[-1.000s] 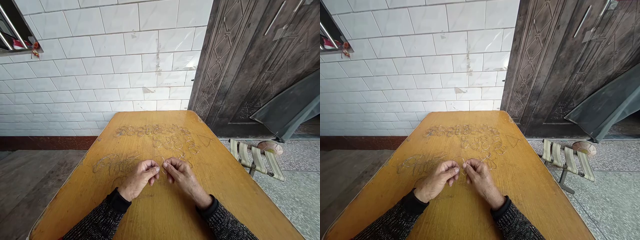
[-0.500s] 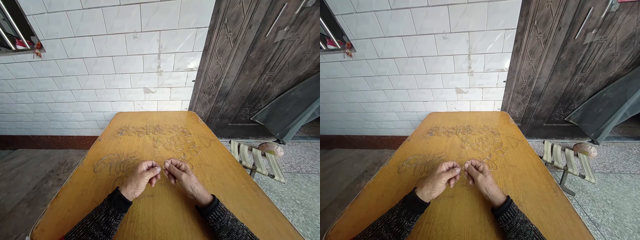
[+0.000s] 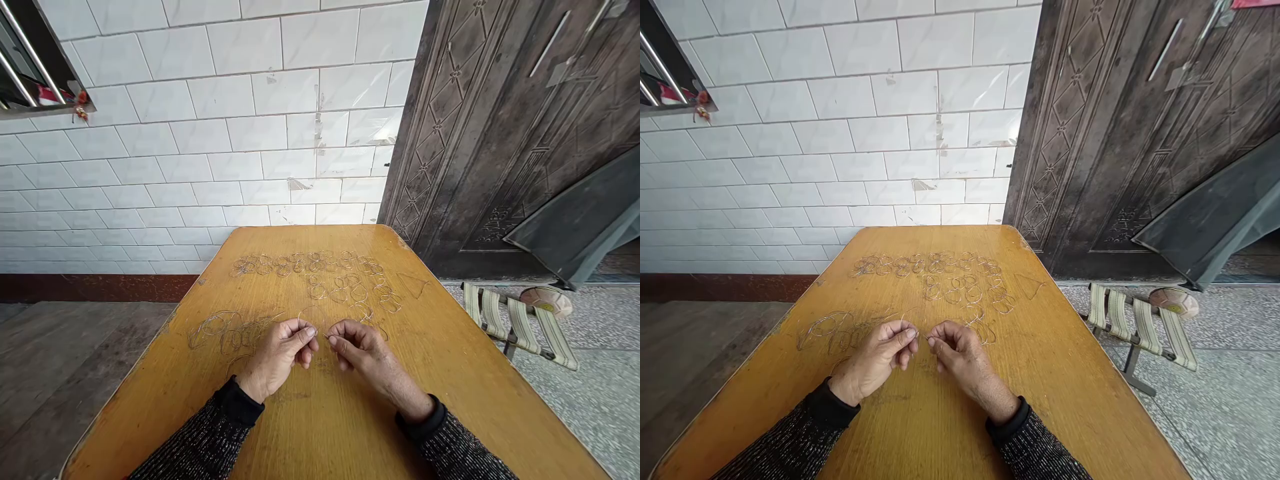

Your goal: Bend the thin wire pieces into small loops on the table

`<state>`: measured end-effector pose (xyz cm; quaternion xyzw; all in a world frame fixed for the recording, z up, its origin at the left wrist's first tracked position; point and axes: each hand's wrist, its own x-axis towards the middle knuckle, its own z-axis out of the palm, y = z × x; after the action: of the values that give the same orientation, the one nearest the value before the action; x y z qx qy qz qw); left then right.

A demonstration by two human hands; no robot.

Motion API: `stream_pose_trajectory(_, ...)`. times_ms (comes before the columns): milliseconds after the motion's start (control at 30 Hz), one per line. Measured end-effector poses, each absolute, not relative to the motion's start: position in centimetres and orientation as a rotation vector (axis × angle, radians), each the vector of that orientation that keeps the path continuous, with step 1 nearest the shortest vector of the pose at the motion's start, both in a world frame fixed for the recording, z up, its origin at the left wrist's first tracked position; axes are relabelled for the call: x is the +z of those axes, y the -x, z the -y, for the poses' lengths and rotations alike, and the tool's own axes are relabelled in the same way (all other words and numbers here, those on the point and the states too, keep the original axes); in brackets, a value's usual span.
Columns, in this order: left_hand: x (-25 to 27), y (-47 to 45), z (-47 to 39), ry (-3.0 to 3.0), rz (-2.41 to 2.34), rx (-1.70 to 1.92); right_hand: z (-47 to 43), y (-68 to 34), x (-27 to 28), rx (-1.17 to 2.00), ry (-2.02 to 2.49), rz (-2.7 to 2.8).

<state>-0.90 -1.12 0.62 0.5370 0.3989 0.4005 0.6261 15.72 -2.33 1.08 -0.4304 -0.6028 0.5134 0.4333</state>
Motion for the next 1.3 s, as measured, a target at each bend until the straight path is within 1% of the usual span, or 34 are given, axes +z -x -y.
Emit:
stream_pose_trajectory(200, 0.95, 0.71, 1.37, -1.296, -0.881, 0.88, 2.22, -15.42, 0.58, 1.291, 1.133, 1.455)
stream_pose_trajectory(633, 0.78, 0.77, 1.33, -1.163, -0.844, 0.826, 2.7, -15.31, 0.18, 1.118, 1.177, 1.542)
stream_pose_trajectory(800, 0.93, 0.79, 1.34, -1.179, -0.836, 0.808, 2.61, -15.19, 0.17, 1.227, 1.114, 1.46)
stream_pose_trajectory(1067, 0.59, 0.93, 1.31, -1.2, -0.809, 0.781, 2.6, -15.26, 0.38, 1.52, 0.916, 1.261)
stream_pose_trajectory(1300, 0.65, 0.73, 1.4, -1.107, -0.762, 0.748, 2.68, -15.44, 0.59, 1.537, 0.833, 1.285)
